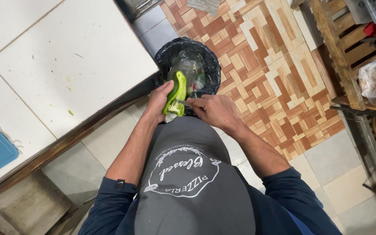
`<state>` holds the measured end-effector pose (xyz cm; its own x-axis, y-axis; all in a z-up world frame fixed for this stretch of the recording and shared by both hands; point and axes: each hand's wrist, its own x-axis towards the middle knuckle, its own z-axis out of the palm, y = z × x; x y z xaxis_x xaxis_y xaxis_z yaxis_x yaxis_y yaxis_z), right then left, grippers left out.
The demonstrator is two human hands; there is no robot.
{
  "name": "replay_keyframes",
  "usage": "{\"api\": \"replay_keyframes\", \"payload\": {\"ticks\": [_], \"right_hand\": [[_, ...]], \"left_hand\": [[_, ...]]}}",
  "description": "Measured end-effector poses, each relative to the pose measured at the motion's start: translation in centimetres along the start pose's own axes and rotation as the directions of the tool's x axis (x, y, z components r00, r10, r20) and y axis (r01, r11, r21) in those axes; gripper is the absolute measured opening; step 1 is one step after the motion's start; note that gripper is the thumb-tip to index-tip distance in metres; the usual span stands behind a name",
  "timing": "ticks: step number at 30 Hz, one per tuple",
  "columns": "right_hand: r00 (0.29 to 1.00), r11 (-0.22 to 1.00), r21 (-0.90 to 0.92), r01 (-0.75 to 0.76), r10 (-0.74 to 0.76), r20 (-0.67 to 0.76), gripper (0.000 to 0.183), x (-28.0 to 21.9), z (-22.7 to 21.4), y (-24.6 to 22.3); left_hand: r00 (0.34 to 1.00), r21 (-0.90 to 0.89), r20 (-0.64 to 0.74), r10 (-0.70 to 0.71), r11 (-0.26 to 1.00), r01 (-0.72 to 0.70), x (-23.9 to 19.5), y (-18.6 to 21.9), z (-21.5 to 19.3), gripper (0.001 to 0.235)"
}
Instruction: The person is seeding, cleaning, weighing, washing, and cutting green and red bell peppers in a kitchen environment.
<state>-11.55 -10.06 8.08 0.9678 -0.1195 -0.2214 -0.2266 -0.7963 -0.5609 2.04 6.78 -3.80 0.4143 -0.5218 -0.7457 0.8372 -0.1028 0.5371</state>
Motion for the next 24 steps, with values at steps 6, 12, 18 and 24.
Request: {"api": "replay_keyframes", "payload": {"ticks": [6,12,18,24], "right_hand": [[0.992,0.997,-0.069,-0.025,0.016,-0.129,0.024,0.4,-0.6,0.6],[0.988,0.997,0.053,-0.062,0.068,-0.135,0.021,0.2,-0.3,1.2],[0.997,0.998,0.022,-0.067,0.066,0.049,0.022,0.4,-1.8,-0.1],[0.994,0.997,0.020,-0.081,0.082,-0.066,0.023,1.1,-0.7,1.2]], "left_hand": [[0.999,-0.038,0.046,-0.003,0.999,0.005,0.6,-0.2,-0.2,0.042],[1.000,-0.016,0.017,-0.016,1.000,0.017,-1.0,0.6,0.6,0.039],[0.999,-0.048,-0.034,0.038,0.998,-0.040,-0.2,-0.6,0.8,0.040],[0.999,-0.100,-0.042,0.027,0.994,-0.031,-0.2,-1.2,0.6,0.040]]}}
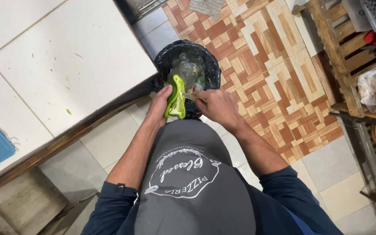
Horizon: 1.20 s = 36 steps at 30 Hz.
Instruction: The person is seeding, cleaning, weighing, washing, and cutting green and red bell peppers in a kitchen environment.
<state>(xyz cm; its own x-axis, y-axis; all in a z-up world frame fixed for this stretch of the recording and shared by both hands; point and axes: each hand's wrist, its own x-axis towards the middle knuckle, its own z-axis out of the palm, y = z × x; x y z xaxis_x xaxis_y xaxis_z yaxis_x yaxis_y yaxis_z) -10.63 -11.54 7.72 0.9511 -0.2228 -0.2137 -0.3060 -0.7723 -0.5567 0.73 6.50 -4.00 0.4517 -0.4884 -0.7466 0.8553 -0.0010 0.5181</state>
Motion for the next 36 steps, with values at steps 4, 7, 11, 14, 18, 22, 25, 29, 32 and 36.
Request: {"api": "replay_keyframes", "payload": {"ticks": [4,7,11,14,18,22,25,29,32,36], "right_hand": [[1.000,1.000,0.006,-0.006,0.006,0.026,0.022,0.3,0.8,0.2],[0.999,0.996,0.078,0.041,-0.038,-0.036,0.023,0.3,1.5,-0.1],[0.985,0.962,0.211,-0.174,0.168,0.045,0.025,0.9,2.1,0.1],[0.966,0.936,0.238,-0.259,0.258,0.033,0.027,1.0,2.9,0.0],[0.992,0.927,0.370,-0.060,0.097,-0.082,0.038,1.1,4.5,-1.3],[0.990,0.935,0.354,-0.036,0.082,-0.117,0.035,1.2,7.1,-1.5],[0.973,0.911,0.406,-0.072,0.154,-0.173,0.023,1.5,8.5,0.2],[0.920,0.830,0.530,-0.176,0.330,-0.212,0.020,0.8,8.1,1.9],[0.939,0.899,0.399,-0.183,0.280,-0.200,0.027,0.7,6.7,0.5],[0.947,0.922,0.262,-0.285,0.313,-0.073,0.055,0.8,6.6,0.3]], "left_hand": [[1.000,-0.048,0.008,-0.012,0.999,0.013,0.0,-0.5,-1.0,0.039],[1.000,-0.113,0.031,-0.004,0.994,0.008,-0.4,-0.5,-1.5,0.038],[0.996,-0.144,0.084,0.028,0.989,-0.015,-0.8,-0.3,-2.2,0.037],[0.995,-0.145,0.098,0.009,0.989,0.005,-1.3,-0.5,-2.5,0.036],[0.995,-0.118,0.093,-0.043,0.992,0.054,-1.9,-0.3,-2.2,0.034],[0.986,-0.105,0.159,-0.049,0.992,0.066,-2.4,-0.6,-3.0,0.034],[0.963,-0.086,0.268,-0.029,0.995,0.053,-2.0,-0.9,-3.9,0.035],[0.950,-0.129,0.310,-0.044,0.988,0.088,-1.6,-2.0,-5.3,0.036],[0.943,-0.199,0.333,-0.016,0.976,0.087,-1.5,-3.2,-6.0,0.037],[0.925,-0.260,0.378,0.028,0.963,0.077,-1.7,-2.3,-5.3,0.039]]}}
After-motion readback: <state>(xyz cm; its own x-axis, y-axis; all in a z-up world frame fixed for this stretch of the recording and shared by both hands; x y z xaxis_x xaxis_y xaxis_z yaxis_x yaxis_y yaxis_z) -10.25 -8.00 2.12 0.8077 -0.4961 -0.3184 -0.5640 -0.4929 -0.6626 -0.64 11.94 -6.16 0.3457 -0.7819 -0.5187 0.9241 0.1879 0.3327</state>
